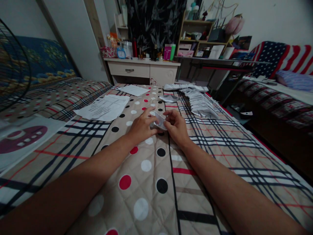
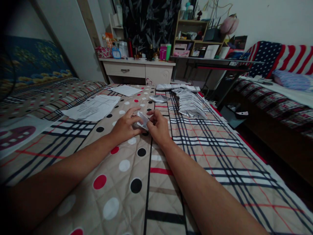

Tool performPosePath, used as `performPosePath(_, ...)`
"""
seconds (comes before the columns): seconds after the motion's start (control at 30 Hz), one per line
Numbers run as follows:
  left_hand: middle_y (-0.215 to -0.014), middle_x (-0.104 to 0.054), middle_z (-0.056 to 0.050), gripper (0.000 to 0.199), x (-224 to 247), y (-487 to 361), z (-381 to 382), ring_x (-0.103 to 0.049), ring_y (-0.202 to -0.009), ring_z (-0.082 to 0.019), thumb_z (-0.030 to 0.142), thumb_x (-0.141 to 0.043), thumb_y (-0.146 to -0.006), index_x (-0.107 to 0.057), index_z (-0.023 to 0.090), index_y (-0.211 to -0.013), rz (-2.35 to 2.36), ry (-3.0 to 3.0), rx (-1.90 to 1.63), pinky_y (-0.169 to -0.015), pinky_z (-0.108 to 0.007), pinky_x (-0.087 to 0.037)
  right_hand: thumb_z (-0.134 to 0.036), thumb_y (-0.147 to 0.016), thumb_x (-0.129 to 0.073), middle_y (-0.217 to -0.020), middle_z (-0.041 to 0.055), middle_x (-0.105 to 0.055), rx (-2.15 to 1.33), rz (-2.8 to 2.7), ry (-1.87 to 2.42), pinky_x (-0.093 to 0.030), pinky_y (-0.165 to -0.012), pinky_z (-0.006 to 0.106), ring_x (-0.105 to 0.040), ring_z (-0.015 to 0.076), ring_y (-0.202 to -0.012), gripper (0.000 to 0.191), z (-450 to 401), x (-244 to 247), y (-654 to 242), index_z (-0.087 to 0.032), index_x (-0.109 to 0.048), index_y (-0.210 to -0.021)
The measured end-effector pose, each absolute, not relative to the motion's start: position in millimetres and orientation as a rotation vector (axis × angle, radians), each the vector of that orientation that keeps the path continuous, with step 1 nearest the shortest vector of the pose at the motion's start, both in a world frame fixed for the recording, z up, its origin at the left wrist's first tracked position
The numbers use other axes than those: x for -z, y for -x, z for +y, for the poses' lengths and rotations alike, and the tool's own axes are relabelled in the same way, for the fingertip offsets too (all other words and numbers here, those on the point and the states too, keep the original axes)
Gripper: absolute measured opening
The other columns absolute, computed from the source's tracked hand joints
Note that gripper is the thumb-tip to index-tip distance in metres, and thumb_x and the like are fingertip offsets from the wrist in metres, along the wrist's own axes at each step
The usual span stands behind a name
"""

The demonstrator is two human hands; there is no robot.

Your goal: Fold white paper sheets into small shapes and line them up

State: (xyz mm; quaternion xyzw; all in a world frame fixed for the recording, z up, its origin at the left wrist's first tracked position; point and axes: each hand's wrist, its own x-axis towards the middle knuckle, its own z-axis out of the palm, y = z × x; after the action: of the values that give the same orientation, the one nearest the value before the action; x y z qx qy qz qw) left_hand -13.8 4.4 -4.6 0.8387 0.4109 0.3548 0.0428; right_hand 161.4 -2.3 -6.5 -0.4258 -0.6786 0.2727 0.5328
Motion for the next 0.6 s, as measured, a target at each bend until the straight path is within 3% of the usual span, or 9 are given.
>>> performPosePath(0.1, -0.113, -0.061, -0.009, 0.014, 6, 12, 6, -0.062, -0.093, -0.021, 0.023, -0.077, -0.072, -0.065, 0.018, -0.076, 1.186, -2.532, -1.093, -0.079, -0.032, -0.050, -0.019, -0.073, -0.053, -0.067, -0.0029, -0.055, -0.690, -1.648, 1.025, -0.040, -0.055, 0.024, -0.052, 0.0127, -0.060, 0.020, -2, 6, -161, -0.020, -0.060, -0.091)
performPosePath(0.17, -0.089, -0.060, -0.005, 0.015, 4, 12, 5, -0.058, -0.079, -0.017, 0.023, -0.074, -0.073, -0.061, 0.017, -0.070, 1.147, -2.526, -1.139, -0.070, -0.028, -0.046, -0.024, -0.078, -0.053, -0.066, -0.0022, -0.056, -0.718, -1.625, 1.024, -0.041, -0.053, 0.024, -0.053, 0.0124, -0.058, 0.014, -4, 4, -162, -0.019, -0.062, -0.088)
performPosePath(0.27, -0.073, -0.054, 0.000, 0.017, 0, 12, 4, -0.051, -0.068, -0.013, 0.021, -0.069, -0.075, -0.056, 0.017, -0.065, 1.107, -2.492, -1.225, -0.063, -0.026, -0.039, -0.039, -0.087, -0.054, -0.065, -0.0021, -0.057, -0.787, -1.562, 0.982, -0.042, -0.050, 0.024, -0.052, 0.0119, -0.054, 0.023, -6, 1, -163, -0.019, -0.063, -0.091)
performPosePath(0.43, -0.070, -0.057, 0.002, 0.010, 3, 11, 9, -0.050, -0.059, -0.011, 0.022, -0.066, -0.075, -0.060, 0.016, -0.079, 1.098, -2.194, -1.264, -0.056, -0.023, -0.038, -0.050, -0.082, -0.064, -0.087, 0.0034, -0.067, -0.782, -1.578, 0.965, -0.045, -0.054, 0.024, -0.055, 0.0120, -0.063, 0.035, -5, 1, -163, -0.018, -0.067, -0.095)
performPosePath(0.6, -0.091, -0.065, -0.004, 0.035, 13, 12, 17, -0.064, -0.079, -0.015, 0.021, -0.072, -0.071, -0.057, 0.015, -0.102, 0.942, -1.900, -1.338, -0.069, -0.024, -0.049, -0.048, -0.074, -0.073, -0.093, 0.0048, -0.067, -0.781, -1.524, 1.059, -0.045, -0.057, 0.025, -0.054, 0.0120, -0.063, 0.042, 0, 6, -162, -0.017, -0.067, -0.101)
